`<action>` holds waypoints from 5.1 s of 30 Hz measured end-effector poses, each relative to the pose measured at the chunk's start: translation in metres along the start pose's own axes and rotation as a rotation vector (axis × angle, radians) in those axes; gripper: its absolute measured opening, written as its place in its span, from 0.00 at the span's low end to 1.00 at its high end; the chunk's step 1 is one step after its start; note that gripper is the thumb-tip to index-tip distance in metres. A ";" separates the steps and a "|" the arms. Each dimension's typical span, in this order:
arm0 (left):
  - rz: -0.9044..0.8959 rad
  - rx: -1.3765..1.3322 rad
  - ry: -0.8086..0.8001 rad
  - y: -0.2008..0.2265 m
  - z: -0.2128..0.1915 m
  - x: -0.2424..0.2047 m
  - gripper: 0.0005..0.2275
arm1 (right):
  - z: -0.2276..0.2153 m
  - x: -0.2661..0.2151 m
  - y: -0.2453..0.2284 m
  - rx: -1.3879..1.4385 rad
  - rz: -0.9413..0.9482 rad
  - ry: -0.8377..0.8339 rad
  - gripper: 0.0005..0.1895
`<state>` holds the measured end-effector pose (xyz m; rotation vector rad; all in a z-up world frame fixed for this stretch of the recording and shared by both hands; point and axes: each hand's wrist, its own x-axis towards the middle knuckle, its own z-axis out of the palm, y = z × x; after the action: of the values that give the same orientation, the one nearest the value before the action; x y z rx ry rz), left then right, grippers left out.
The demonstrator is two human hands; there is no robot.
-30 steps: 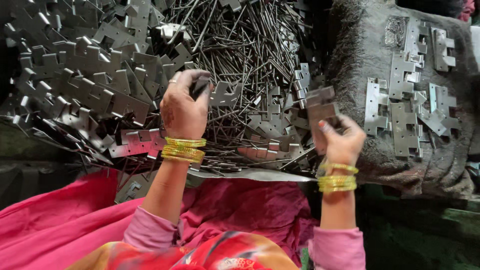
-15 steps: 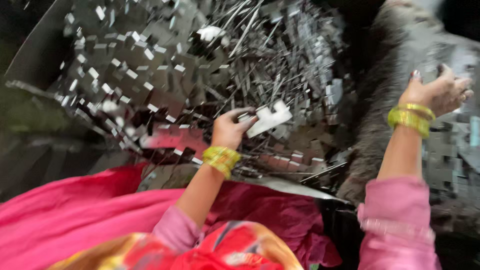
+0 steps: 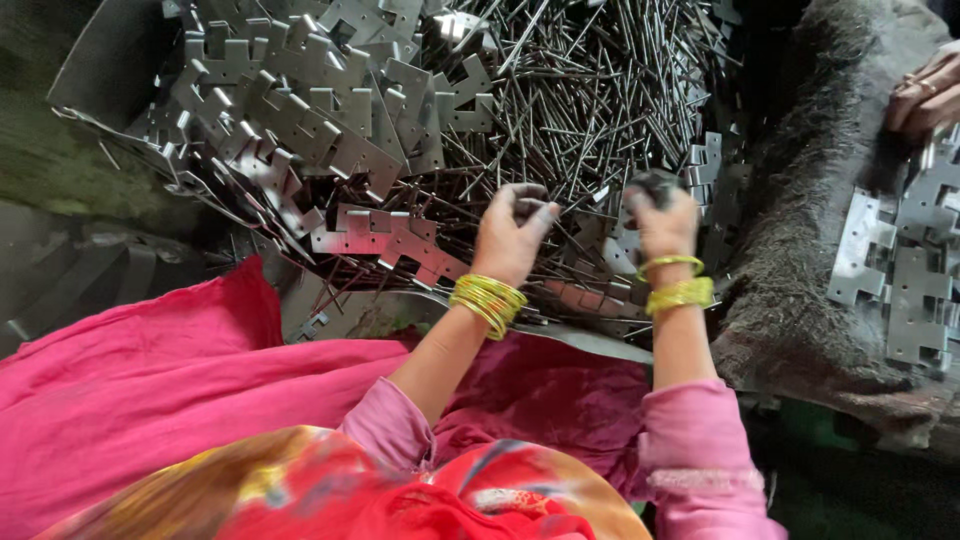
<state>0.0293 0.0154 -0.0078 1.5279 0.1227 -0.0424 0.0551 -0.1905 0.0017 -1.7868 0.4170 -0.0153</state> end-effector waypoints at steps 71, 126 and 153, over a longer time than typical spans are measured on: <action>0.318 0.835 -0.666 0.091 0.062 0.026 0.09 | -0.019 -0.079 0.093 1.100 0.238 -0.078 0.27; 0.779 0.868 0.297 0.128 -0.059 0.000 0.08 | -0.274 0.131 0.047 -0.975 0.096 1.168 0.28; 0.680 0.572 0.058 0.033 -0.006 -0.008 0.05 | 0.033 0.100 0.090 -1.046 -0.293 0.439 0.16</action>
<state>0.0243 0.0224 0.0255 2.0686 -0.3996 0.5495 0.1318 -0.2056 -0.1125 -2.8836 0.5142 -0.4795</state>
